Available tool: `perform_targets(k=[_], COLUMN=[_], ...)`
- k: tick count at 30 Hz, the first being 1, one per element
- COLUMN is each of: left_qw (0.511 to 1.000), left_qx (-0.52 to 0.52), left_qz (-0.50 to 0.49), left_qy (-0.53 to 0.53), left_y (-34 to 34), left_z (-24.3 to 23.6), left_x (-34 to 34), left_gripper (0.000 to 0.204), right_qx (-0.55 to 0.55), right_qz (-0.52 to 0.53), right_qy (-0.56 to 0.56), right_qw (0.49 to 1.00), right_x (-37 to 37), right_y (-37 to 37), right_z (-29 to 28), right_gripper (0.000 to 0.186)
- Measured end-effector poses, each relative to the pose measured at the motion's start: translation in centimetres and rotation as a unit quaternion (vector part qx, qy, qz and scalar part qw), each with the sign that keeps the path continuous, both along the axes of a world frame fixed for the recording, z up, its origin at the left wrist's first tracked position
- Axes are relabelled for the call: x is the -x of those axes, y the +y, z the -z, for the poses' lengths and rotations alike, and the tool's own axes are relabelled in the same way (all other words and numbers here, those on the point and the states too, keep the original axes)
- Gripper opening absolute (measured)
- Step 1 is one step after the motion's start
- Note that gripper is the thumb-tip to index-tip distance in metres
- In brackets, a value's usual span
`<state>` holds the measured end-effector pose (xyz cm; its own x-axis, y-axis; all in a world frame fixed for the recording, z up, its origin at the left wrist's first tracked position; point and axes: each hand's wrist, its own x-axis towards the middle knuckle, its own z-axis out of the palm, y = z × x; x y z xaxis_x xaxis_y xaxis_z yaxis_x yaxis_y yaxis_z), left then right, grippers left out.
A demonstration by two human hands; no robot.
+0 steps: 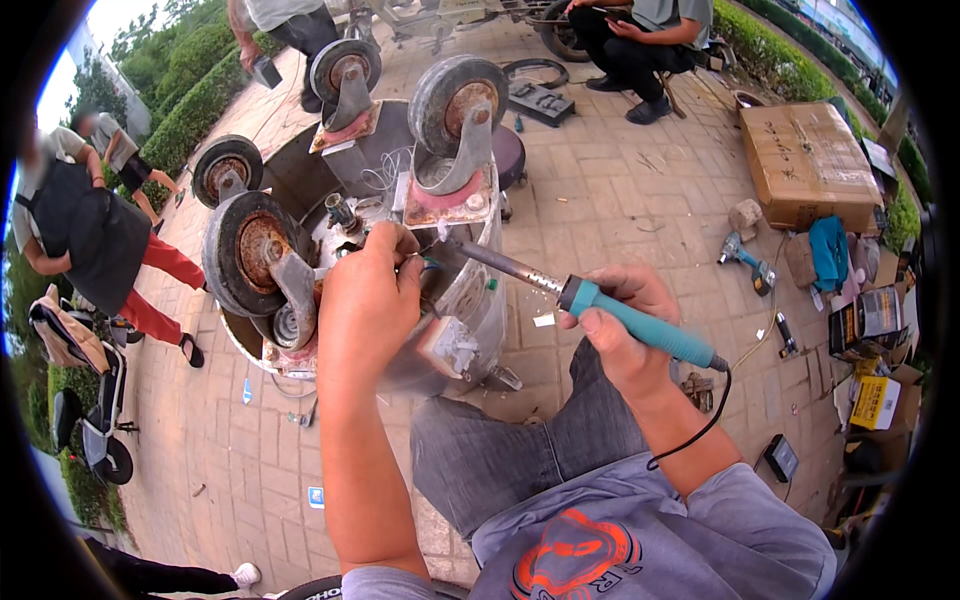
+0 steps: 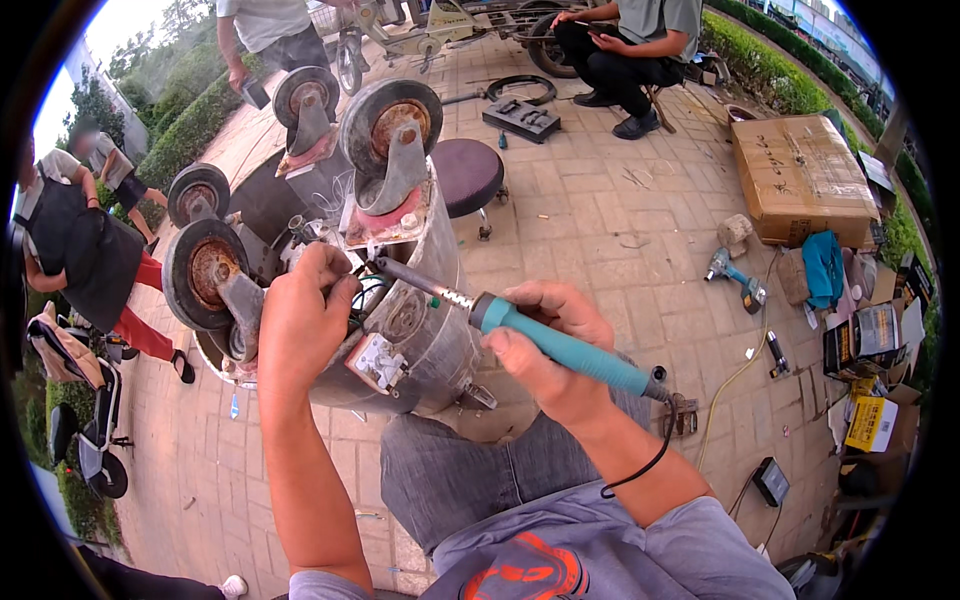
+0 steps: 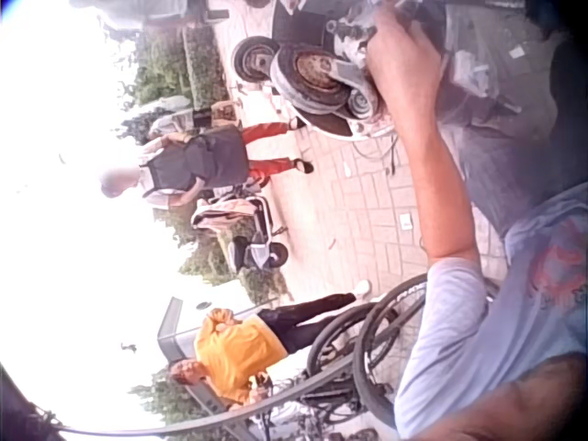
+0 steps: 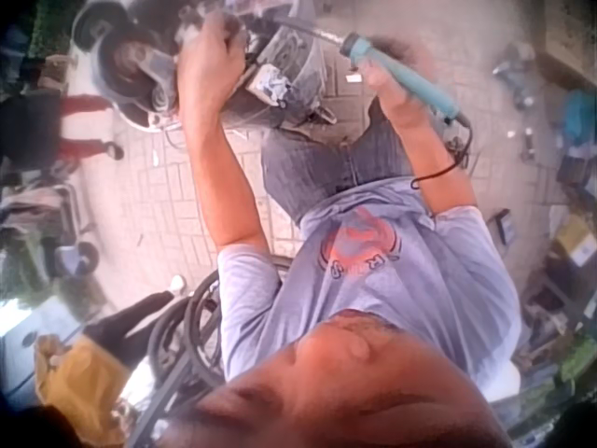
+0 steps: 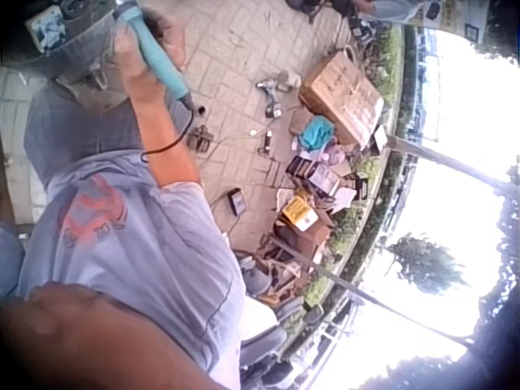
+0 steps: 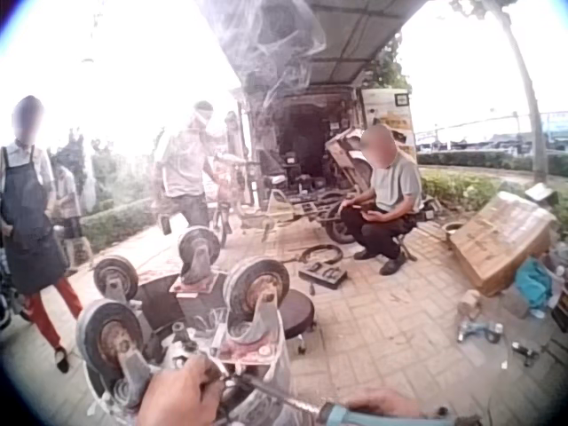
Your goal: The person is soldering wires on a cylindrical metal device with wheels. They use a soldering iron and solder wire to connect components, handling the device and tools throughout the process.
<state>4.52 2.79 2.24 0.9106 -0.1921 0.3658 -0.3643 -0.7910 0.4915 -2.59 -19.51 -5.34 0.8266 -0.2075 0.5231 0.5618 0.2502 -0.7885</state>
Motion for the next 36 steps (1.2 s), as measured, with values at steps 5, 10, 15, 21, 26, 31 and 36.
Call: perform_targets(k=[5, 10, 15, 21, 26, 31, 36], left_qw=[1.000, 1.000, 1.000, 1.000, 1.000, 1.000, 1.000], left_qx=[-0.005, -0.002, -0.014, 0.000, -0.001, 0.010, 0.019], left_qz=[-0.003, 0.001, 0.001, 0.001, 0.003, 0.003, -0.001], left_qy=[0.004, -0.002, -0.012, -0.011, -0.018, -0.020, -0.003], left_y=[0.1, 0.1, 0.1, 0.0, 0.1, 0.1, 0.0], left_z=[0.1, 0.2, 0.1, 0.2, 0.2, 0.2, 0.1], left_x=[-0.2, -0.2, -0.2, -0.2, -0.2, -0.2, -0.2], left_gripper=[0.017, 0.018, 0.018, 0.018, 0.019, 0.019, 0.019], right_qx=[0.107, 0.153, 0.193, 0.272, 0.274, 0.323, 0.345], right_qz=[0.045, 0.065, 0.082, 0.088, 0.091, 0.049, 0.065], right_qy=[-0.095, -0.096, -0.119, -0.172, -0.210, -0.182, -0.220], right_qw=[0.989, 0.981, 0.971, 0.943, 0.934, 0.927, 0.910], right_x=[-0.3, 0.1, 0.3, 0.2, 0.2, 0.7, 0.4], right_y=[0.1, 0.0, -0.4, -0.6, -0.1, -0.5, -0.6], right_z=[0.4, -0.6, -1.0, -1.3, -1.1, -0.9, -1.5], right_gripper=[0.035, 0.036, 0.037, 0.041, 0.044, 0.046, 0.054])
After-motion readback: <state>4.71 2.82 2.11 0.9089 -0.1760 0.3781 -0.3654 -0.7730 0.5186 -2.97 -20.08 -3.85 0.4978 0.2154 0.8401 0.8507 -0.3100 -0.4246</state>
